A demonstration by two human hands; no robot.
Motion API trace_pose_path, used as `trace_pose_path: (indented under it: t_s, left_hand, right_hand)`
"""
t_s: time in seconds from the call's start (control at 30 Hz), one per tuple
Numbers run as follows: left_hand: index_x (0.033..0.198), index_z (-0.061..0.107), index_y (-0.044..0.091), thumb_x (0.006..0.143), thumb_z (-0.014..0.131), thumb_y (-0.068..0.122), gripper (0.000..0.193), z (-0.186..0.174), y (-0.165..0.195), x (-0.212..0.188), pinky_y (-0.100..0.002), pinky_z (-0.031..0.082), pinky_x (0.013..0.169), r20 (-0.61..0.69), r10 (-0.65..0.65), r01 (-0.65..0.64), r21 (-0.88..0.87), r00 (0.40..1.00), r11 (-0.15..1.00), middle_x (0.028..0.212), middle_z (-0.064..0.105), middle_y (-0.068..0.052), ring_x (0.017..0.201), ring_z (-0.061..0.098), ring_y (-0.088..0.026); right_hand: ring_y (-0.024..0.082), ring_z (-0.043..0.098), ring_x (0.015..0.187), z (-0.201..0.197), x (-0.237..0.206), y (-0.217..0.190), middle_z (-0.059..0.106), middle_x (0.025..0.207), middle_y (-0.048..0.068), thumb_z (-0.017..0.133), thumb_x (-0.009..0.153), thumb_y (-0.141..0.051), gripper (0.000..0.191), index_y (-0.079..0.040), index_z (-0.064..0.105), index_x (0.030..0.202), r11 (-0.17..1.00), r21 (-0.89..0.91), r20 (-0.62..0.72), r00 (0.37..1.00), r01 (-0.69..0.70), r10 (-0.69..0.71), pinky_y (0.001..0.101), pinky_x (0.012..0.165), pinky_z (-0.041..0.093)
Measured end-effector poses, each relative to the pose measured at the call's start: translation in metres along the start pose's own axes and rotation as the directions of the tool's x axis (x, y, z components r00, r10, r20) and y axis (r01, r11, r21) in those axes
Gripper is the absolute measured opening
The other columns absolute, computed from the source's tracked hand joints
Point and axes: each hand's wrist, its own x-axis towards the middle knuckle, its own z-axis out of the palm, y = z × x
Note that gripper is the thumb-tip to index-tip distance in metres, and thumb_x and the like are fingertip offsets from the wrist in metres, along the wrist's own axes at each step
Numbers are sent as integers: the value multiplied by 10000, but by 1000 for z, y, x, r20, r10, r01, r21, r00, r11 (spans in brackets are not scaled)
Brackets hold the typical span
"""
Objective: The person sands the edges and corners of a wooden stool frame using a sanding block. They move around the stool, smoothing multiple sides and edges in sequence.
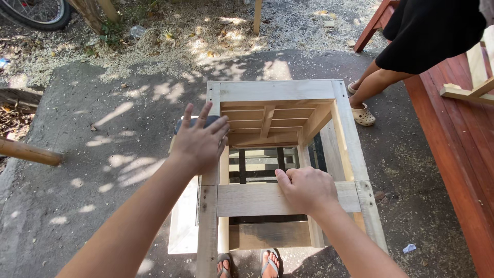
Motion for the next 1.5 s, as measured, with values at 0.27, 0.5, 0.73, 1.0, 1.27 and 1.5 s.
trace_pose_path:
  t_s: [0.27, 0.5, 0.73, 1.0, 1.27, 1.5]
  left_hand:
    - [1505, 387, 253, 989, 136, 456, 609, 26, 25, -52, -554, -182, 1214, 65, 9, -1, -120, 998, 993, 1605, 304, 83, 1561, -55, -258]
    - [1553, 306, 256, 1020, 96, 484, 616, 31, -19, 39, -562, -154, 1198, 89, -87, 88, -7, 992, 996, 1665, 170, 65, 1554, -117, -305]
    - [1556, 289, 230, 1014, 64, 522, 656, 30, 25, -62, -499, -78, 1219, 126, 96, -88, -66, 987, 994, 1634, 217, 26, 1528, -90, -238]
    - [1556, 272, 277, 1002, 73, 451, 613, 43, -16, 29, -476, -68, 1264, 65, -81, 86, -87, 995, 992, 1672, 123, 125, 1569, -67, -226]
    - [1577, 273, 121, 1033, 204, 437, 633, 69, 31, -66, -413, 50, 1232, -317, 39, -96, -167, 948, 981, 1674, 164, -59, 1547, 43, -223]
    - [1556, 190, -101, 1080, 239, 388, 684, 48, 22, 7, -441, 54, 1273, -295, -232, 126, -338, 927, 933, 1651, 131, -265, 1568, 43, -370]
  right_hand:
    - [339, 737, 813, 2, 0, 0, 757, 806, 124, 471, 947, -531, 498, -189, 813, 830, 999, 32, -20, 1000, -11, 11, 473, 783, 577]
    - [355, 727, 768, -1, -5, -2, 747, 758, 137, 503, 937, -521, 478, -175, 801, 792, 999, 39, -26, 999, -28, 29, 482, 758, 571]
    - [305, 742, 740, -3, -4, -4, 754, 753, 110, 465, 961, -506, 512, -161, 795, 776, 999, 39, 28, 999, -32, 31, 451, 733, 589]
    - [302, 740, 732, -3, -2, -1, 756, 740, 112, 468, 965, -500, 510, -157, 792, 774, 999, 17, 15, 1000, -28, 27, 449, 737, 580]
    - [309, 744, 761, -1, -1, -4, 759, 762, 105, 482, 947, -508, 475, -187, 806, 815, 998, 18, 30, 998, -64, 63, 442, 750, 584]
    - [322, 743, 784, 0, -1, -1, 757, 782, 115, 486, 947, -510, 464, -195, 810, 841, 998, -8, 16, 998, -61, 62, 456, 767, 580]
